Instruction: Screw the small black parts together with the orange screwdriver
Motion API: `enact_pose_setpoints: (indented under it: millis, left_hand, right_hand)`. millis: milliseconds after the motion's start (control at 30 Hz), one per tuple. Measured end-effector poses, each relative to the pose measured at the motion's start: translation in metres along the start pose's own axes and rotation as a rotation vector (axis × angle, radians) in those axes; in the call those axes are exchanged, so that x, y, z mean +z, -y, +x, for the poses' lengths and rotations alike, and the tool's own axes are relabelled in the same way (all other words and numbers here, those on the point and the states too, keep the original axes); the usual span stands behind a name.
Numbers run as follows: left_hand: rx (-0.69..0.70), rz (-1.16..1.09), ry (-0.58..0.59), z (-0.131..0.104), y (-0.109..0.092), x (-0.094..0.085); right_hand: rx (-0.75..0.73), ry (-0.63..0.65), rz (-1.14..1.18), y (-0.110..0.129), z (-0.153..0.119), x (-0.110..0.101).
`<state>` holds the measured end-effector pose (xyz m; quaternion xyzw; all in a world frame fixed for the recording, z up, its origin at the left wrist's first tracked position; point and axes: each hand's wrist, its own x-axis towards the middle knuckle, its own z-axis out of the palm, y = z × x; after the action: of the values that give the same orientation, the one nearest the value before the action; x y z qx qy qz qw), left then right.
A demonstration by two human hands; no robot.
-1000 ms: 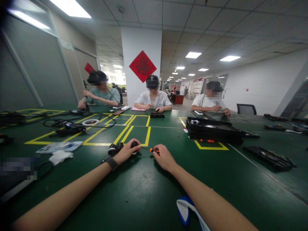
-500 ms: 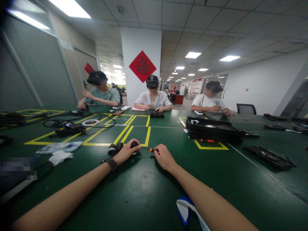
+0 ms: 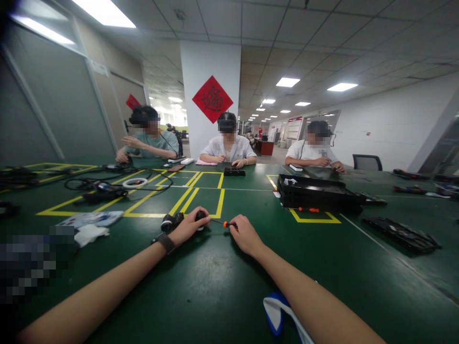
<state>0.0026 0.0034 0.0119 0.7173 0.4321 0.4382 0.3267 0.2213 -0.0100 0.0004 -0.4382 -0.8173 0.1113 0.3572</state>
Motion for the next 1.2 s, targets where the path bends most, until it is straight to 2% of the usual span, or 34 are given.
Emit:
enact_pose_setpoints:
  millis: [167, 233, 300, 367, 467, 567, 633, 700, 800, 1000, 1200]
  left_hand:
    - [-0.006, -0.029, 0.002, 0.0, 0.002, 0.001]
    - [-0.005, -0.053, 0.0, 0.001, 0.004, 0.002]
    - [-0.003, -0.075, -0.017, 0.002, 0.005, 0.002]
    - [0.017, -0.1, -0.02, 0.003, 0.006, 0.001]
    - [-0.051, -0.123, 0.007, 0.002, 0.005, 0.0]
    - [-0.031, -0.12, -0.022, 0.0, 0.003, -0.001]
    - [-0.027, -0.119, -0.024, -0.002, 0.003, -0.001]
    - [-0.025, -0.119, -0.023, -0.002, 0.002, -0.002]
    - [-0.021, -0.125, -0.017, -0.002, 0.002, -0.003]
    - [-0.023, -0.142, -0.015, 0.0, 0.005, -0.003]
    - [-0.004, -0.148, -0.013, 0.001, 0.01, -0.002]
  right_hand:
    - [-0.029, -0.013, -0.014, 0.005, 0.0, -0.009]
    - [-0.05, -0.094, -0.042, 0.023, 0.002, -0.013]
    - [-0.116, -0.136, -0.051, 0.055, 0.007, -0.012]
    - [-0.27, -0.015, -0.005, 0.097, 0.013, -0.001]
    - [-0.54, 0.268, 0.071, 0.165, 0.026, 0.034]
    - [-0.642, 0.518, 0.121, 0.216, 0.047, 0.076]
    - [-0.665, 0.629, 0.131, 0.237, 0.062, 0.101]
    - [-0.677, 0.7, 0.088, 0.249, 0.074, 0.121]
    - [-0.677, 0.72, 0.033, 0.258, 0.084, 0.139]
    - [-0.712, 0.765, 0.01, 0.271, 0.089, 0.156]
    - [-0.646, 0.798, -0.067, 0.282, 0.096, 0.176]
